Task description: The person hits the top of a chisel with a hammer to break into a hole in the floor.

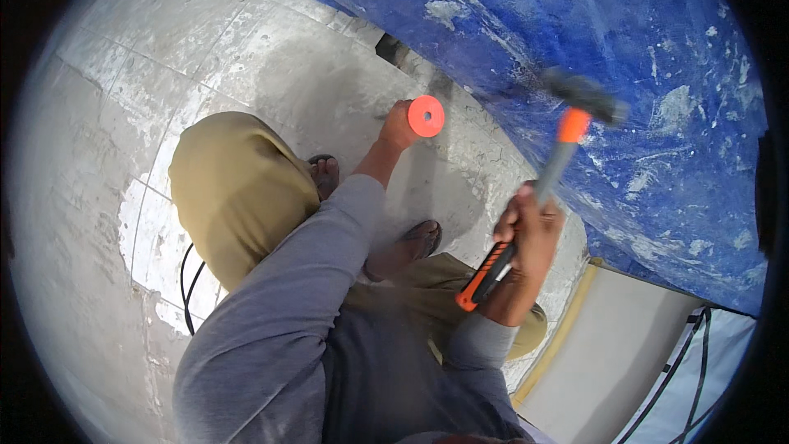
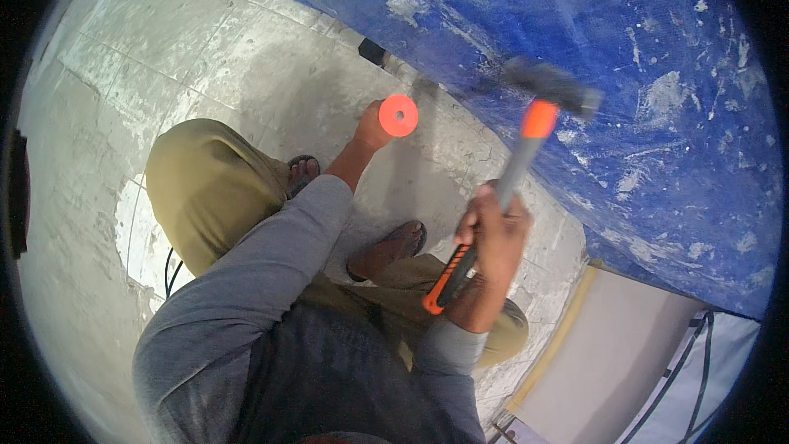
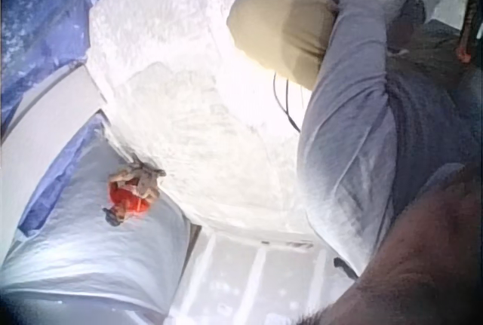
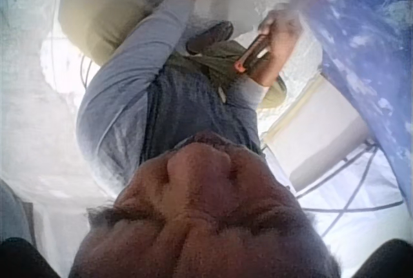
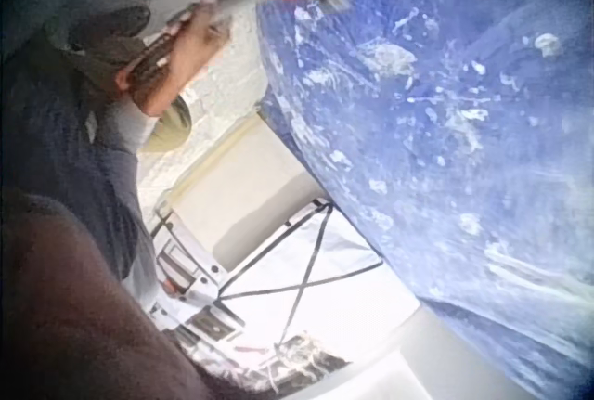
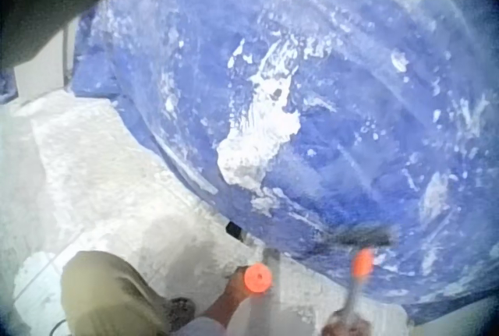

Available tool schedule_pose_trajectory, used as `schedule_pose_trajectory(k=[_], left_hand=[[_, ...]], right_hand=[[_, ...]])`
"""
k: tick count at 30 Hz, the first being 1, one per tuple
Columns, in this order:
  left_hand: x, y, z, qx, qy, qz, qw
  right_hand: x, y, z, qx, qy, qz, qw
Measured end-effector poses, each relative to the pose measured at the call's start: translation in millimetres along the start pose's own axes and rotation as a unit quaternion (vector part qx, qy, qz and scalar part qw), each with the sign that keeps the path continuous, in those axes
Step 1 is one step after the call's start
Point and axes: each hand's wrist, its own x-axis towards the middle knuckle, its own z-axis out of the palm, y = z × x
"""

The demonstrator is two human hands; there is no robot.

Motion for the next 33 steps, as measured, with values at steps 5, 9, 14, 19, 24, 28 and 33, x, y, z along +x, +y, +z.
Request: schedule_pose_trajectory(k=[5,9,14,19,24,28,33], left_hand=[[-5.3,-21.4,3.9,0.065,0.023,0.024,0.997],[-1.3,-6.1,3.2,-0.043,-0.018,0.048,0.998],[-10.3,-18.0,5.9,-0.07,-0.046,0.086,0.993],[-20.5,-28.7,26.3,0.078,-0.04,0.137,0.987],[-21.9,-11.6,38.4,0.031,-0.057,0.151,0.986],[-19.0,-16.1,44.0,0.015,-0.06,0.129,0.99],[-11.4,-21.9,44.4,0.013,-0.027,0.125,0.992]], right_hand=[[9.2,-9.7,20.8,0.025,0.035,-0.132,0.99],[18.6,137.1,12.7,-0.116,-0.076,0.031,0.99],[-0.6,109.0,31.0,-0.071,-0.072,0.231,0.968],[-5.6,106.0,12.5,-0.032,-0.047,0.201,0.978],[-9.5,114.5,0.9,-0.03,-0.026,0.207,0.978],[-10.0,104.4,2.9,0.003,-0.019,0.199,0.98],[-9.3,77.4,-2.2,0.006,-0.012,0.149,0.989]])
